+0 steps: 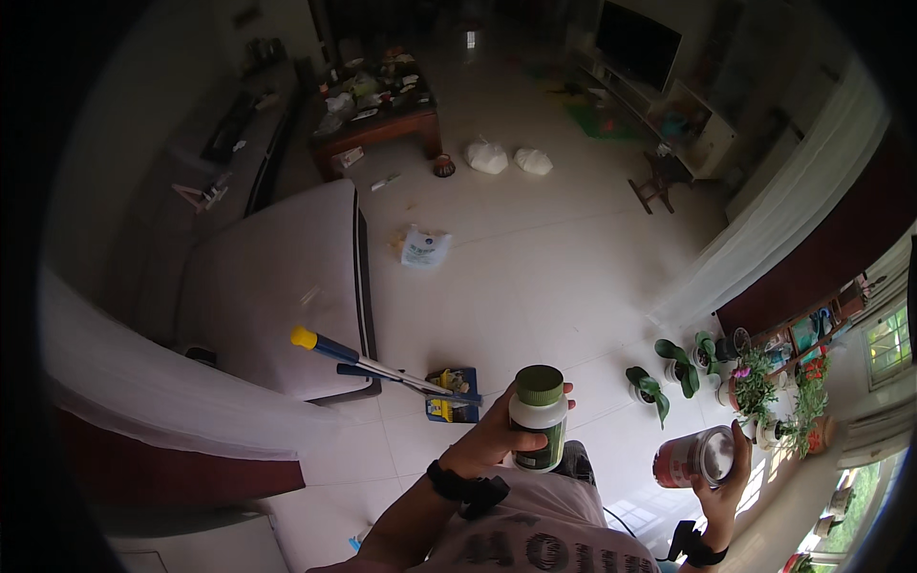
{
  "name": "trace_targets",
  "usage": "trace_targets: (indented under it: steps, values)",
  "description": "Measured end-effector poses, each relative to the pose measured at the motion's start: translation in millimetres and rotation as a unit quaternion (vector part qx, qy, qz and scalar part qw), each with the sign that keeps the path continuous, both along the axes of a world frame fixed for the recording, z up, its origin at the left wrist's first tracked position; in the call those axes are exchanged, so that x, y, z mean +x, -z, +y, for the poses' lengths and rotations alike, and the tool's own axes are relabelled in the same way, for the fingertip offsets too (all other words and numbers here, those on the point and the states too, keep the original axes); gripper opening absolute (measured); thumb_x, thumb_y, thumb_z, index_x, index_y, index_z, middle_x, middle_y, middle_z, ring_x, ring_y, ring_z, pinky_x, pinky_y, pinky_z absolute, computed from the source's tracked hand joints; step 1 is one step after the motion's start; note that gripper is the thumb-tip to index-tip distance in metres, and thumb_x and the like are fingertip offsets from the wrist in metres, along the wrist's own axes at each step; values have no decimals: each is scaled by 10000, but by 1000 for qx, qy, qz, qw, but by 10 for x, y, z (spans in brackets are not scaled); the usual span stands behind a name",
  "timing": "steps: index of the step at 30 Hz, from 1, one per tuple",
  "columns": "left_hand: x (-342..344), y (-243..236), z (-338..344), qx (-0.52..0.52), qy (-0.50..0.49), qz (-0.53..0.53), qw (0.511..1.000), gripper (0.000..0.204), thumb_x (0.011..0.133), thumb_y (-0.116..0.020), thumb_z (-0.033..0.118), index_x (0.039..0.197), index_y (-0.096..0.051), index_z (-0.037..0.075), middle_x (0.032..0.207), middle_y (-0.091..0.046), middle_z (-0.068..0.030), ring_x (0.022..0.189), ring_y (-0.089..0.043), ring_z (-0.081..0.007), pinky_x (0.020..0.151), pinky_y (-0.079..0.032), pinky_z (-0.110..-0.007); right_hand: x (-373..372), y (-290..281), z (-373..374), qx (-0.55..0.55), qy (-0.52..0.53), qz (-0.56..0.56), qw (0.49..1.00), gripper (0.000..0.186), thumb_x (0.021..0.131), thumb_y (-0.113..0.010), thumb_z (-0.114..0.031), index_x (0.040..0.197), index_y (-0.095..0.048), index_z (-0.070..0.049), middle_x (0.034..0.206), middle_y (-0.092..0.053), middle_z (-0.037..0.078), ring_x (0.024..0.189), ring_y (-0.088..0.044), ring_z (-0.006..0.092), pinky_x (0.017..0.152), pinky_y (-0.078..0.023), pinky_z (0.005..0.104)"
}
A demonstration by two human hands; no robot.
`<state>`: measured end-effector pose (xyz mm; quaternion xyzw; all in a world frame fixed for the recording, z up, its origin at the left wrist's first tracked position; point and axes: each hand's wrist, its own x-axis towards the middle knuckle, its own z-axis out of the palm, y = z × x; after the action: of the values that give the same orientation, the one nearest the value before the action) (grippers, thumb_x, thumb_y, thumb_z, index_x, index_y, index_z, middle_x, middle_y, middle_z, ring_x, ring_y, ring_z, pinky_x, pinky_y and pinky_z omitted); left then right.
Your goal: The recorder places a bag of food into the refrigerator, retrieves two jars, and then sits on the couch to pour goji berries from one jar into a smaller bottle.
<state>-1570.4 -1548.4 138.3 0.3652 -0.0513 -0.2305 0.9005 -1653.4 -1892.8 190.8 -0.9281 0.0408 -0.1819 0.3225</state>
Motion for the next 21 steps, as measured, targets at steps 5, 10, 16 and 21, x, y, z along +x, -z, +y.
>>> trace_targets:
  steps: [5, 10, 16, 21]
  values:
    - [1003, 213, -101, 35, -84, 6, 996, 617, 668, -611, 17, 1254, -425, 56, 1223, -536, -142, 1129, -540, -305, 931, -463, -443, 1238, 336, -344, 47, 14, 5, 999, 974, 612, -671, -629, 1271, -451, 54, 986, -510, 135, 914, -509, 270, 811, -413, 403]
    - [1982, 171, -81, 73, -240, 76, 965, 609, 663, -599, -13, 1242, -426, 60, 1160, -558, -146, 1102, -552, -316, 913, -475, -450, 2982, 303, -411, -4, -72, 25, 997, 880, 593, -724, -442, 1292, -442, 12, 1054, -525, 147, 948, -514, 294, 876, -408, 400]
    - [2726, -100, 249, 127, -432, 28, 892, 666, 662, -683, 3, 1258, -392, 52, 1161, -560, -160, 1071, -570, -304, 905, -469, -430, 5130, 210, -5, -24, -262, -19, 965, 837, 514, -800, -220, 1254, -473, -8, 1085, -506, 169, 954, -539, 318, 822, -470, 407]
    - [3344, 26, 717, 150, -545, 61, 823, 685, 648, -741, 116, 1244, -408, 59, 1137, -568, -160, 1021, -590, -309, 875, -482, -429, 6510, 245, 1013, 23, -401, -63, 913, 879, 480, -820, -213, 1271, -475, -42, 1106, -513, 164, 993, -546, 313, 828, -482, 408]
